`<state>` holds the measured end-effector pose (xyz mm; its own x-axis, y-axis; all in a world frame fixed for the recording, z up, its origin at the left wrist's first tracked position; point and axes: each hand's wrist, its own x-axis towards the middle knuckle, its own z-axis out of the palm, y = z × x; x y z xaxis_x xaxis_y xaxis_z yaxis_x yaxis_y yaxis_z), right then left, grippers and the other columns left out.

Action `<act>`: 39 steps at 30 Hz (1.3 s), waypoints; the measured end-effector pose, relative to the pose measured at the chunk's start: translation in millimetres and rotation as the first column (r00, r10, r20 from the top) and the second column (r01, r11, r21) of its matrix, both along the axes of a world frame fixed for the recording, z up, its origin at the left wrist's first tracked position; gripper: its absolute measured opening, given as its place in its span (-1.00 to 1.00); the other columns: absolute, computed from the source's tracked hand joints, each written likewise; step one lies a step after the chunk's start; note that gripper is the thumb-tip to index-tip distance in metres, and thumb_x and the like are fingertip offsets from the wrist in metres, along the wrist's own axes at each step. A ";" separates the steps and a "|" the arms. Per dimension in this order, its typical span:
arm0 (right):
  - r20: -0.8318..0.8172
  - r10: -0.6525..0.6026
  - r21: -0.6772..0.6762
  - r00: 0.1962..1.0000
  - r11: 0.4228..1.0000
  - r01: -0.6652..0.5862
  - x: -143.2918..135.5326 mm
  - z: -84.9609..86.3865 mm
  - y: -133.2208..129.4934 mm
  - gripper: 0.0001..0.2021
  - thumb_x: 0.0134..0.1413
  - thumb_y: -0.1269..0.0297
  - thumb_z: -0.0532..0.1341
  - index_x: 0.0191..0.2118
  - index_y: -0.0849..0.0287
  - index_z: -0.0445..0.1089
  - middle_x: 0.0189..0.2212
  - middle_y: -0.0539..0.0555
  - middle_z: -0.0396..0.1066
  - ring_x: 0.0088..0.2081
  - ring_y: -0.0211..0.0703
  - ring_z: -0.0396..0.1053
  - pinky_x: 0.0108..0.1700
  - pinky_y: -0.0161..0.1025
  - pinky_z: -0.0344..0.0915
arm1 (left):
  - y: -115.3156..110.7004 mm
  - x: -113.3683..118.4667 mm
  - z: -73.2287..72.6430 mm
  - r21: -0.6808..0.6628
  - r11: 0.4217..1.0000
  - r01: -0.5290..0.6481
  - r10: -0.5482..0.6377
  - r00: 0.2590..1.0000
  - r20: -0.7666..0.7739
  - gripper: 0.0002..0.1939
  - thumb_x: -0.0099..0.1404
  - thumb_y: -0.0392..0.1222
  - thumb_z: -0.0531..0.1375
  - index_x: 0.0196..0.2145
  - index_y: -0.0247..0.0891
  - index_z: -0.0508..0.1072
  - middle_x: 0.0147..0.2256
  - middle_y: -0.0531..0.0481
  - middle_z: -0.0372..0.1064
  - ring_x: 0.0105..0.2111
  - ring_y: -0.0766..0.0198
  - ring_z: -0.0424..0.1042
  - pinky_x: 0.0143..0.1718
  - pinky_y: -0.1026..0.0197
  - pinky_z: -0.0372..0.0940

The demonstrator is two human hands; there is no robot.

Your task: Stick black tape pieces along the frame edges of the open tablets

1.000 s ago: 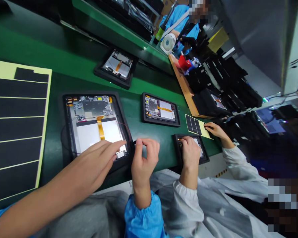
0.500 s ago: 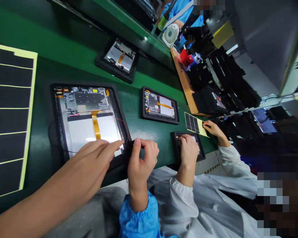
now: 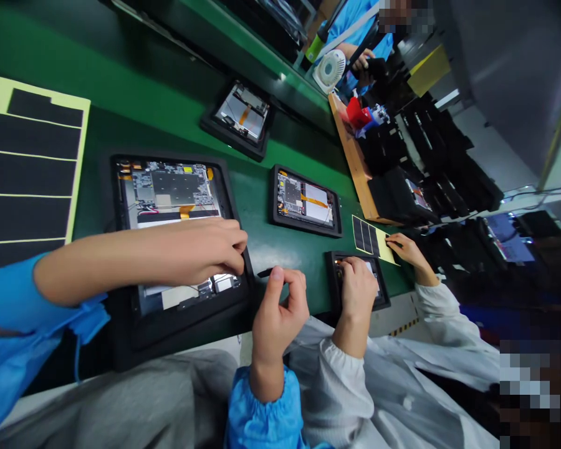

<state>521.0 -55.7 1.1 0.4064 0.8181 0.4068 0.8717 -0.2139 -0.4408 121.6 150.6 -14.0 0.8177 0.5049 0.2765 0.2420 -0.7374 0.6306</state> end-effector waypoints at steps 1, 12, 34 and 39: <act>0.010 0.008 -0.008 1.000 1.000 -0.008 1.8 -1.8 -1.8 -0.79 0.32 0.34 0.36 -0.39 0.08 0.64 -0.31 0.20 0.58 -0.21 -0.03 0.50 -0.16 0.05 0.23 | 2.2 1.5 -1.1 -0.016 0.998 0.061 -0.062 0.998 -0.009 -0.79 0.46 -0.09 0.23 -0.34 -0.11 0.60 -0.33 0.00 0.45 -0.18 0.20 0.50 0.02 0.19 0.45; 0.173 0.028 -0.087 0.985 0.996 -0.013 9.0 -9.1 -9.2 -0.60 0.49 -0.01 0.07 -0.31 0.01 0.53 -0.23 0.23 0.57 -0.14 0.19 0.49 -0.06 0.12 0.35 | 26.1 15.6 7.7 -0.017 0.891 0.453 -0.451 0.883 -0.132 -0.79 0.50 0.05 0.27 -0.11 -0.10 0.57 -0.23 0.02 0.47 -0.10 0.17 0.43 0.06 0.19 0.32; 0.346 -0.018 -0.243 0.938 0.964 0.108 2.4 -3.0 -12.8 -0.73 0.48 0.22 0.06 -0.21 0.12 0.48 -0.13 0.14 0.59 -0.04 -0.04 0.51 0.06 -0.09 0.40 | 40.6 49.9 11.7 0.018 0.788 0.615 -0.612 0.786 -0.088 -0.90 0.34 -0.14 0.39 -0.35 -0.05 0.56 -0.34 0.13 0.50 -0.28 0.24 0.44 -0.26 0.22 0.21; 0.345 -0.069 -0.280 0.936 0.944 0.173 -1.3 -1.3 -12.2 -0.70 0.40 0.33 0.00 -0.22 0.09 0.49 -0.11 0.16 0.60 0.00 -0.03 0.50 0.09 -0.13 0.37 | 42.3 44.0 27.6 0.055 0.764 0.643 -0.633 0.763 -0.130 -0.85 0.32 -0.31 0.38 -0.40 -0.13 0.56 -0.38 0.11 0.50 -0.30 0.23 0.45 -0.38 0.18 0.07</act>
